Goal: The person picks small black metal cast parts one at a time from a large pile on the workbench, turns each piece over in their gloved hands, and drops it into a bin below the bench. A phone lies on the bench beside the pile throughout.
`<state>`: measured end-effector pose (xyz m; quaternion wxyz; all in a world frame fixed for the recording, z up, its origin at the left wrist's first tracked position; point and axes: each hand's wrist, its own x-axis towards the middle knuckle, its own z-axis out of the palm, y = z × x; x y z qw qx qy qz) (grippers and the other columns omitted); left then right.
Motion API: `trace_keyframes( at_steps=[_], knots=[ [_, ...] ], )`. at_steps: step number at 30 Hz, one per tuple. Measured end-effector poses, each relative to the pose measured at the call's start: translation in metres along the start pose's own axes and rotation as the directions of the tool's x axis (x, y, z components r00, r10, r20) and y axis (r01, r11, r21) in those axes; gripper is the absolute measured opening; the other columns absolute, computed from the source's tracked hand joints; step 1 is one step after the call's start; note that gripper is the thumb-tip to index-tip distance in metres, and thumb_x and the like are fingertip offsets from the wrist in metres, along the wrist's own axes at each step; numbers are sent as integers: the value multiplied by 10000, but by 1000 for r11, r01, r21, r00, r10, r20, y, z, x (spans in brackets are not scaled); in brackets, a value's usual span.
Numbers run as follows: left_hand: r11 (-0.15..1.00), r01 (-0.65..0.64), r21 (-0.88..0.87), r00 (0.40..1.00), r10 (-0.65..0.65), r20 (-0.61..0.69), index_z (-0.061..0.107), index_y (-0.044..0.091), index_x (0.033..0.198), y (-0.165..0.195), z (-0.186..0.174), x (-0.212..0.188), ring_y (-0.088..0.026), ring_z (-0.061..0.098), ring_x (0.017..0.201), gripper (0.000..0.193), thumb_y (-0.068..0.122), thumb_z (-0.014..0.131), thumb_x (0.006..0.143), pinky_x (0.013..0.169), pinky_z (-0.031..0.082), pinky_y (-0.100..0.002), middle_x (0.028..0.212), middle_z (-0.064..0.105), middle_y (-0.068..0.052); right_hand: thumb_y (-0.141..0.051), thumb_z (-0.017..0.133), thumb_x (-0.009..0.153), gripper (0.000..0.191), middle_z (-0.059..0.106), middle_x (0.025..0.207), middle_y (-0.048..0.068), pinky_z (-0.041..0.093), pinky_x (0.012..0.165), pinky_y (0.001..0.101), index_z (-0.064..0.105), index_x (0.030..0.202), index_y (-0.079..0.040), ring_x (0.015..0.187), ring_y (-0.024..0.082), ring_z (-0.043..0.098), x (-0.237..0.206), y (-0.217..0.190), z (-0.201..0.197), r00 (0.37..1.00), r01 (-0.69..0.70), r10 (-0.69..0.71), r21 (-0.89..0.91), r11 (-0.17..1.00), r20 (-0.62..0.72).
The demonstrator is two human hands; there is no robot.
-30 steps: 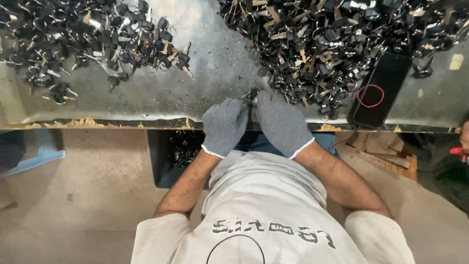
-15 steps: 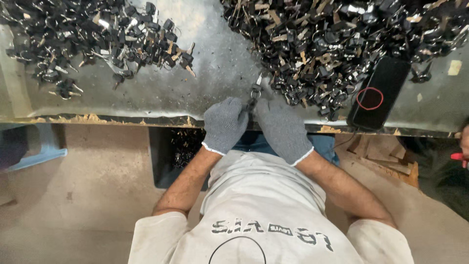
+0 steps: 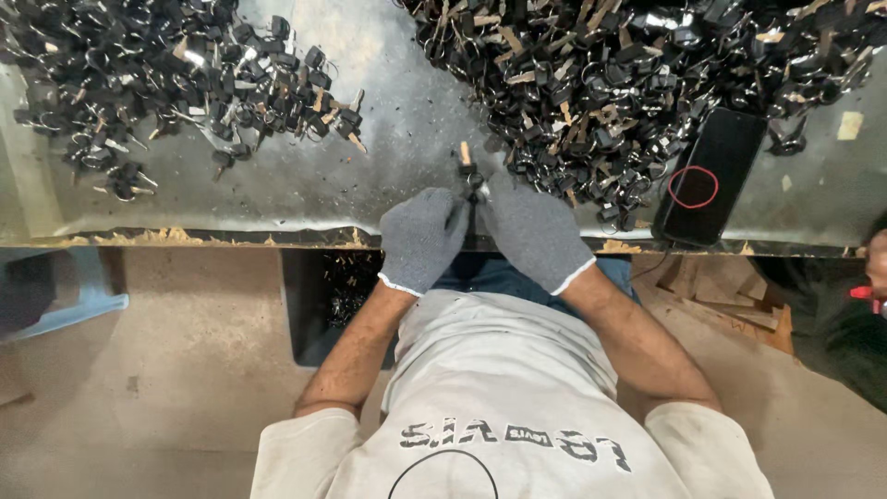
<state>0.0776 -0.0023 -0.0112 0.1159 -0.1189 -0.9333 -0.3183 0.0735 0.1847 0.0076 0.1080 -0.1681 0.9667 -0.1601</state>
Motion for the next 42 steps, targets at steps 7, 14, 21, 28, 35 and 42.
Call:
trace_keyframes(
  at_steps=[7,14,21,28,35,42],
  knots=[
    [953,-22,302,972,91,-217,703,151,1164,-60,-29,47,-309,557,1301,186,196,760,993,1103,439,-485,1272,666,-97,-322,705,915,405,709,871,185,565,549,459,636,1181,-24,646,345,711,-8,5,6,976,71,-81,-58,996,-204],
    [753,-20,658,991,103,-89,686,220,1323,-144,-78,99,-540,284,1524,331,203,659,993,1191,134,-729,1546,534,-275,-306,714,944,457,704,909,182,570,570,451,592,1277,-19,675,346,712,-12,9,1,981,47,-40,34,998,-191],
    [967,-47,252,994,71,-83,746,121,1218,-103,-10,125,-326,638,1206,184,175,748,1042,1060,487,-442,1294,685,-147,-378,737,936,569,720,967,171,571,533,433,543,1349,-37,653,320,720,-8,7,1,998,-36,34,-32,999,-53],
    [995,-36,-96,997,29,-76,676,152,1313,-27,15,105,-306,648,976,342,134,681,971,884,522,-432,1136,665,-133,-274,747,893,719,714,952,172,561,563,444,462,1497,-11,677,319,716,-17,15,-5,981,67,-52,71,995,-187],
    [975,127,-180,989,-139,-56,643,100,1335,-3,14,36,-291,680,824,408,220,730,955,765,526,-440,969,694,-108,-238,790,869,642,694,1036,200,565,621,452,508,1398,-10,733,359,703,-21,21,16,947,88,-42,134,987,-317],
    [983,59,-173,997,-65,-33,725,122,1117,11,1,29,-351,709,871,176,176,718,950,749,549,-448,982,723,-139,-234,800,828,660,675,1090,215,568,626,475,529,1372,23,769,380,714,-22,22,7,963,136,-108,100,986,-249]
  ],
)
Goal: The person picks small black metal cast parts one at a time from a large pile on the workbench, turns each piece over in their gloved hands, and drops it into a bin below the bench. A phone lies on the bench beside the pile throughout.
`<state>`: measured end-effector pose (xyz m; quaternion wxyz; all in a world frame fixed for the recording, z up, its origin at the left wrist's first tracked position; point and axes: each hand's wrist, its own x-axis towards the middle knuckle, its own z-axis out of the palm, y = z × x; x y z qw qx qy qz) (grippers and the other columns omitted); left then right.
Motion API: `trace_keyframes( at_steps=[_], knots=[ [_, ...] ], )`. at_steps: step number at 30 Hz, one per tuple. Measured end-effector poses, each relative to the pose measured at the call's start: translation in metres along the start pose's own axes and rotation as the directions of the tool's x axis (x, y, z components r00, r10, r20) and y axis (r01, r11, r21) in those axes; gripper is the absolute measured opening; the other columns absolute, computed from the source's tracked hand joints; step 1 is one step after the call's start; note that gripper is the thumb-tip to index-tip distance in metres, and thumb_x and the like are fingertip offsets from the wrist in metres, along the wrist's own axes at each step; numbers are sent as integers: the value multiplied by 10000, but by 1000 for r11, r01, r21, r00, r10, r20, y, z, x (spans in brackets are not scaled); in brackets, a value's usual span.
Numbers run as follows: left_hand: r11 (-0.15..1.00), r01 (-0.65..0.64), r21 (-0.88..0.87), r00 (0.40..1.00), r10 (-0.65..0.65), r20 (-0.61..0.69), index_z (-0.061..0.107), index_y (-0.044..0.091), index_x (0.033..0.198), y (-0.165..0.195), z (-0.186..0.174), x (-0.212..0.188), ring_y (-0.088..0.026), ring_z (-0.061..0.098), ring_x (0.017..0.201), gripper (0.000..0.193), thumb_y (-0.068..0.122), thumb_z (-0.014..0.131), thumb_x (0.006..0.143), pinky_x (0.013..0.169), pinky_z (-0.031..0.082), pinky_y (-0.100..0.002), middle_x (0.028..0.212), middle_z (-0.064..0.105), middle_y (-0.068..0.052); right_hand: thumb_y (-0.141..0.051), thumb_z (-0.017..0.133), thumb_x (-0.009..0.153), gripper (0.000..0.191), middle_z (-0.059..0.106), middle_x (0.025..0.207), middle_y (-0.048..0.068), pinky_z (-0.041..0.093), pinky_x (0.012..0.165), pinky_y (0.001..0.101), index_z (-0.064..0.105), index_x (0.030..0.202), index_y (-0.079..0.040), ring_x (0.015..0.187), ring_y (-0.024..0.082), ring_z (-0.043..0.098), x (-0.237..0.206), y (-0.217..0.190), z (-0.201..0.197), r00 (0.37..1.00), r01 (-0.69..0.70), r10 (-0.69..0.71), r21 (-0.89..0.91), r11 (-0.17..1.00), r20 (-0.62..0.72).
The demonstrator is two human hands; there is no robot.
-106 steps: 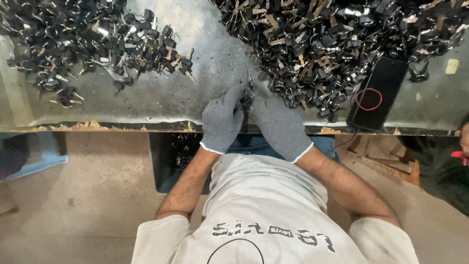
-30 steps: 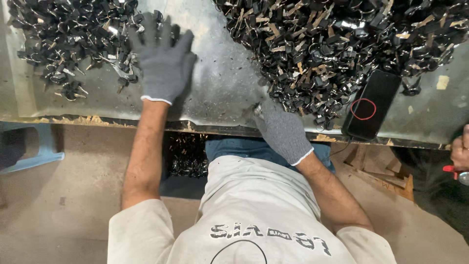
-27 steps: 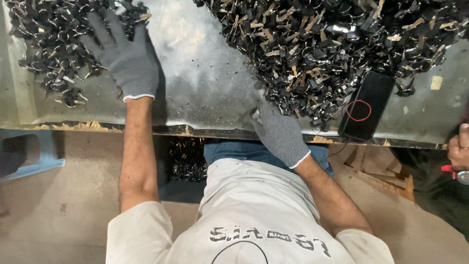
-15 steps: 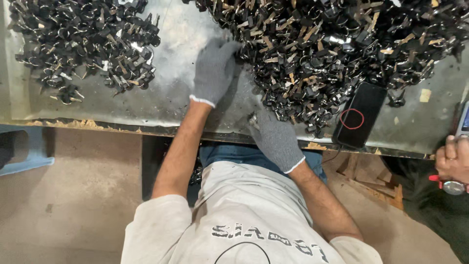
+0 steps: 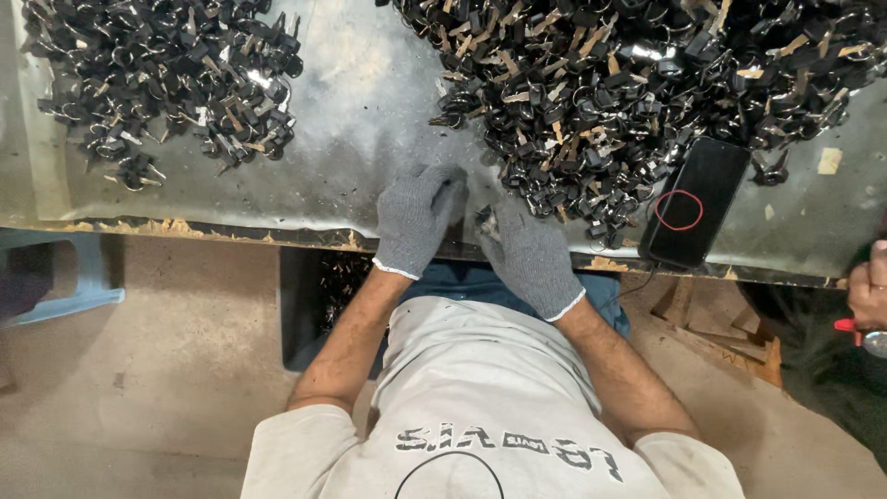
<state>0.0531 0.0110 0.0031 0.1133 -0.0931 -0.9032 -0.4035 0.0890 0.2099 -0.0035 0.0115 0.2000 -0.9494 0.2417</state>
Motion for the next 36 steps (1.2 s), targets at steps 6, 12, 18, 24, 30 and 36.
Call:
trace_keyframes(
  at_steps=[6,12,18,24,30,36],
  knots=[
    [993,70,-93,976,-49,210,709,82,1143,-4,-22,0,-352,719,896,230,104,614,934,816,561,-461,974,729,-145,-272,775,920,549,618,1313,269,586,587,449,522,1325,0,718,326,725,2,-14,-12,962,-145,142,-6,989,233],
    [989,86,119,962,-113,250,779,134,1025,7,-21,14,-353,697,892,196,154,671,864,802,537,-456,962,706,-147,-277,737,903,450,725,895,198,575,641,506,608,1271,-53,728,374,722,-5,-20,-9,986,-18,21,-21,1000,164],
    [984,-116,-136,965,145,220,750,101,1057,26,-22,5,-335,694,883,185,145,712,882,817,545,-465,1009,704,-121,-304,677,961,332,716,864,198,583,680,495,620,1125,-20,772,379,719,-10,-18,-2,859,-81,86,-32,996,505],
    [993,40,111,957,-70,283,761,123,1088,13,-3,-5,-357,699,916,227,175,745,868,808,537,-479,975,734,-140,-304,706,911,363,684,1102,230,549,688,527,630,1083,6,855,362,704,7,-15,-8,950,-86,127,-151,985,284],
    [956,294,1,931,-287,226,652,99,1232,-9,0,-6,-284,710,765,511,325,836,812,705,544,-431,828,722,-67,-270,688,956,351,665,1172,276,576,676,498,603,1188,-20,828,401,715,17,-21,-9,977,-128,123,14,992,175],
    [994,-93,59,992,87,96,706,137,1067,-14,0,-10,-311,695,828,227,146,739,843,718,550,-426,940,701,-82,-311,660,992,353,711,877,210,557,654,524,566,1200,-42,783,407,713,38,-13,2,909,-277,251,33,960,332]
  ],
)
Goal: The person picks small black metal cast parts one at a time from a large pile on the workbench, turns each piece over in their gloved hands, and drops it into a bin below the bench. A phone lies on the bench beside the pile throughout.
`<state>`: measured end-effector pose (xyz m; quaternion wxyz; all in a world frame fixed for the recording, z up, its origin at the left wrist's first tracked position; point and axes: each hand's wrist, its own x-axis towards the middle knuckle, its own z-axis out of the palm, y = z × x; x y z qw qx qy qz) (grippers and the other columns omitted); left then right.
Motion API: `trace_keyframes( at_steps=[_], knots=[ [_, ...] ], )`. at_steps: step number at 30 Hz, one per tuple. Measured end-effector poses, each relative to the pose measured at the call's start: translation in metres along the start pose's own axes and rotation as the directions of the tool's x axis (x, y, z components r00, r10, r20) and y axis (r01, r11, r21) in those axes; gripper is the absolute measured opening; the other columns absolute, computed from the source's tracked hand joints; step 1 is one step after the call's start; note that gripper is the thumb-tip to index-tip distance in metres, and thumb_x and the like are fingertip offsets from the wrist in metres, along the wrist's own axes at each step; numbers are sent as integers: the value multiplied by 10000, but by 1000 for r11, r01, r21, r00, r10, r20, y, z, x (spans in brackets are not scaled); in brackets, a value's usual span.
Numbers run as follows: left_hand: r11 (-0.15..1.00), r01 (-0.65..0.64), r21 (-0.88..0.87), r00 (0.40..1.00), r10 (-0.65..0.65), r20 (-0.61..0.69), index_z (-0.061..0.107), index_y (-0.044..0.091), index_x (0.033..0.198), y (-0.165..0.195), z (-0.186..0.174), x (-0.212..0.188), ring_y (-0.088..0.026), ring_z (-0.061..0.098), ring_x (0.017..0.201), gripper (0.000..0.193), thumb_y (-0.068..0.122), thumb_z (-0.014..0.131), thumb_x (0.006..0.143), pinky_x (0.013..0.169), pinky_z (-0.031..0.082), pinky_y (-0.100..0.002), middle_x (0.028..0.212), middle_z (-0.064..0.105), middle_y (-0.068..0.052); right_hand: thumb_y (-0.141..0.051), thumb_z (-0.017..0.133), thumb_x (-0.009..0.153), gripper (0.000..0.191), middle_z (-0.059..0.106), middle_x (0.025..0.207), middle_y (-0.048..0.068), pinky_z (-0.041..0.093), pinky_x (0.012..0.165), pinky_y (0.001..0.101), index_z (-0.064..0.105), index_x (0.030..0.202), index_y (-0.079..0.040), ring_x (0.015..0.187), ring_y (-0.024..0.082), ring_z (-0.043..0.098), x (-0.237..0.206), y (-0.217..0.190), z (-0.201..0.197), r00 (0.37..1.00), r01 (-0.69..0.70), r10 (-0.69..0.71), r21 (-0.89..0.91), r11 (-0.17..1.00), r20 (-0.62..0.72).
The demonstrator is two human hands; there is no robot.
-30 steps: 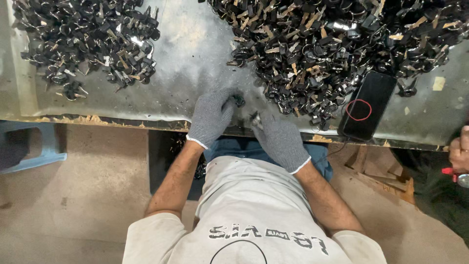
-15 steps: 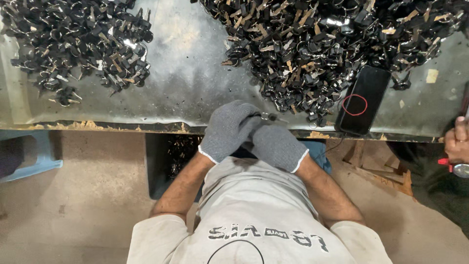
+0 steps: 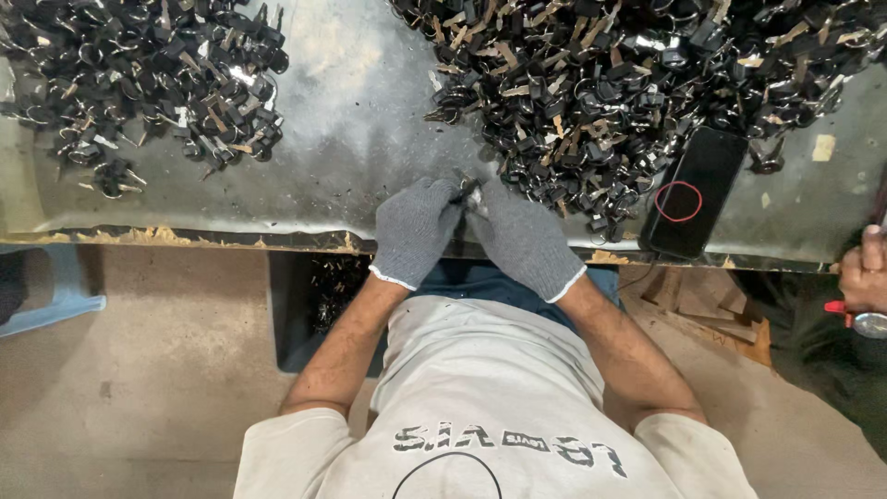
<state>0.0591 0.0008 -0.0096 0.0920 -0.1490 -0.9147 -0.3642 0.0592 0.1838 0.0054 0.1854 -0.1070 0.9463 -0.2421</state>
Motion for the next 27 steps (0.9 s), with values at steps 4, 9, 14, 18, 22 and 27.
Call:
trace_keyframes(
  at_steps=[4,9,14,18,22,27],
  knots=[
    [991,85,101,989,-96,113,672,130,1002,-5,0,0,-316,689,804,153,153,736,864,694,532,-446,904,677,-83,-240,649,1007,267,673,911,216,558,597,507,553,1121,-18,730,404,698,-1,-3,4,970,173,-183,-79,982,-157],
    [999,39,24,996,-41,82,662,143,1064,-12,-3,4,-318,691,800,232,193,736,849,663,529,-454,918,675,-80,-234,669,922,300,668,925,246,540,507,498,568,1086,-4,645,408,677,-4,-2,4,967,169,-190,-129,977,-171],
    [995,-66,80,991,56,121,646,103,1145,-23,3,9,-327,689,808,311,171,704,848,653,527,-463,937,671,-105,-228,656,977,233,654,874,204,542,548,490,557,1050,-30,705,393,682,9,-1,11,957,190,-209,-111,976,-202],
    [978,-112,177,977,76,199,629,81,1079,-31,15,2,-317,681,809,188,122,656,898,674,536,-457,901,637,-120,-212,618,1050,193,646,847,177,534,496,421,540,994,-45,706,309,698,7,-7,29,932,64,-207,-427,902,-297],
    [950,-208,234,968,165,190,622,45,1085,-31,19,-6,-311,672,839,245,122,624,853,702,541,-435,940,634,-132,-173,592,1021,107,655,795,134,547,498,393,563,1016,-70,663,270,695,3,-15,40,956,-18,-136,-516,857,-259],
    [963,-188,191,978,167,123,629,67,1101,-19,8,-7,-308,669,864,202,100,629,902,729,542,-428,964,639,-122,-97,563,972,155,682,793,195,561,535,469,582,1117,-45,673,374,709,5,-7,8,981,149,-175,-253,956,-81]
  ],
)
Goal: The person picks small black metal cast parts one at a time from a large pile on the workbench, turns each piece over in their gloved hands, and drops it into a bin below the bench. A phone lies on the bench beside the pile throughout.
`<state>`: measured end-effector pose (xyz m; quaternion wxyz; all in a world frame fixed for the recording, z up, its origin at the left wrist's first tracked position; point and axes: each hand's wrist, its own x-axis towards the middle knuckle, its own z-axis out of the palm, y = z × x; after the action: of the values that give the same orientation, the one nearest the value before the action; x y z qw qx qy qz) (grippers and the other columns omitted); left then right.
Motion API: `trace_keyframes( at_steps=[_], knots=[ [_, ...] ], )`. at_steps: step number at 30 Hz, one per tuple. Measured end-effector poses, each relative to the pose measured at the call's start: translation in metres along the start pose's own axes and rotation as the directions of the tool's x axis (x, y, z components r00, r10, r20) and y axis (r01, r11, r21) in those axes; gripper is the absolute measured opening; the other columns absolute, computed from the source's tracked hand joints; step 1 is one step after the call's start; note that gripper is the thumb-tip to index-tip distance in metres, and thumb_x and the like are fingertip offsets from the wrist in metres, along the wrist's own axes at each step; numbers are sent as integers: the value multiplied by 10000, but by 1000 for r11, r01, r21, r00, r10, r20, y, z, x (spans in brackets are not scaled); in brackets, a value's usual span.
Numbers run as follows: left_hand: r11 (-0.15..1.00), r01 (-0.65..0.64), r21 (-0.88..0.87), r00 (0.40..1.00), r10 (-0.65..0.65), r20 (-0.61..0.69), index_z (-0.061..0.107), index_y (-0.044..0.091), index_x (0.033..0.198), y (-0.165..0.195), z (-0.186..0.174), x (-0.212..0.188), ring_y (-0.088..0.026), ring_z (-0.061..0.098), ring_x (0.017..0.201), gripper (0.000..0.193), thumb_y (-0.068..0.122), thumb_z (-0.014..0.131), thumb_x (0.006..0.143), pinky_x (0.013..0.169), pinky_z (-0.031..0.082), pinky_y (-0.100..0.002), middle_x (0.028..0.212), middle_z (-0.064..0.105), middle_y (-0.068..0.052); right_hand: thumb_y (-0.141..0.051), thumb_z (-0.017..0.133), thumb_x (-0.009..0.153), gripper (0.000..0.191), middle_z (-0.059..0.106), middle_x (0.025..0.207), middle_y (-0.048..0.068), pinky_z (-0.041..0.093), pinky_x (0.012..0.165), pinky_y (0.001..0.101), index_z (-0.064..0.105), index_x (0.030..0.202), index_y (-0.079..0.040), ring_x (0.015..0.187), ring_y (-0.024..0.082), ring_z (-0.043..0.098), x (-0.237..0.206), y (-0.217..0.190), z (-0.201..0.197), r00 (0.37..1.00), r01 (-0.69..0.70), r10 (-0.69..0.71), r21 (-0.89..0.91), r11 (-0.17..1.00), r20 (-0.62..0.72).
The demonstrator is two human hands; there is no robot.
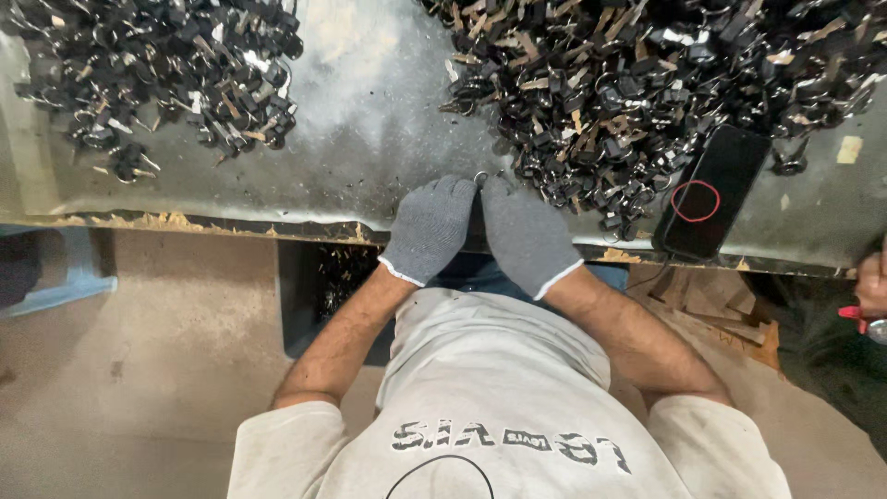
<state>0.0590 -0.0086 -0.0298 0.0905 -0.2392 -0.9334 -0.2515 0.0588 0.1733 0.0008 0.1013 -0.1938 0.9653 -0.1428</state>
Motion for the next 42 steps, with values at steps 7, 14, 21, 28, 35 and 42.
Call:
trace_keyframes(
  at_steps=[7,14,21,28,35,42],
  knots=[
    [993,94,-76,991,-100,-84,633,71,1039,12,3,-7,-327,654,811,173,111,689,880,689,529,-446,907,629,-126,-242,597,1015,244,711,820,205,549,548,499,563,1075,-7,675,396,704,-14,2,-15,993,-110,114,109,988,-35],
    [996,38,-76,994,-46,-96,625,85,1007,11,5,-2,-323,655,816,131,131,695,906,704,531,-445,886,615,-114,-212,595,1003,208,682,758,171,552,567,511,556,1091,-27,681,384,706,-5,8,-7,999,-37,37,124,992,4],
    [999,49,4,991,-48,-125,619,73,1159,15,7,-5,-338,666,943,285,90,688,883,824,555,-440,978,638,-130,-180,573,1000,194,681,856,188,568,612,497,552,1119,-29,747,392,704,-9,6,1,983,53,-38,80,995,-179],
    [964,82,-254,984,-119,-134,611,33,1329,4,0,-11,-351,669,930,486,10,680,849,828,553,-461,1015,676,-155,-308,643,948,215,681,776,94,556,451,430,599,927,-99,620,269,713,-9,-5,3,994,5,-36,-284,959,-107],
    [944,130,-303,989,-144,-24,659,49,1224,3,4,-10,-342,677,889,354,-38,651,881,797,560,-450,972,667,-138,-211,566,1093,221,695,738,169,578,502,442,558,1181,-8,634,310,731,-6,-12,17,997,-48,54,-96,994,59],
    [959,99,-265,978,-143,-152,616,0,1287,8,-8,-12,-361,670,892,438,38,688,857,774,546,-462,1011,669,-159,-276,624,999,382,680,826,297,529,605,571,494,1155,48,723,492,690,9,18,-8,971,-13,-93,439,898,219]
  ],
)
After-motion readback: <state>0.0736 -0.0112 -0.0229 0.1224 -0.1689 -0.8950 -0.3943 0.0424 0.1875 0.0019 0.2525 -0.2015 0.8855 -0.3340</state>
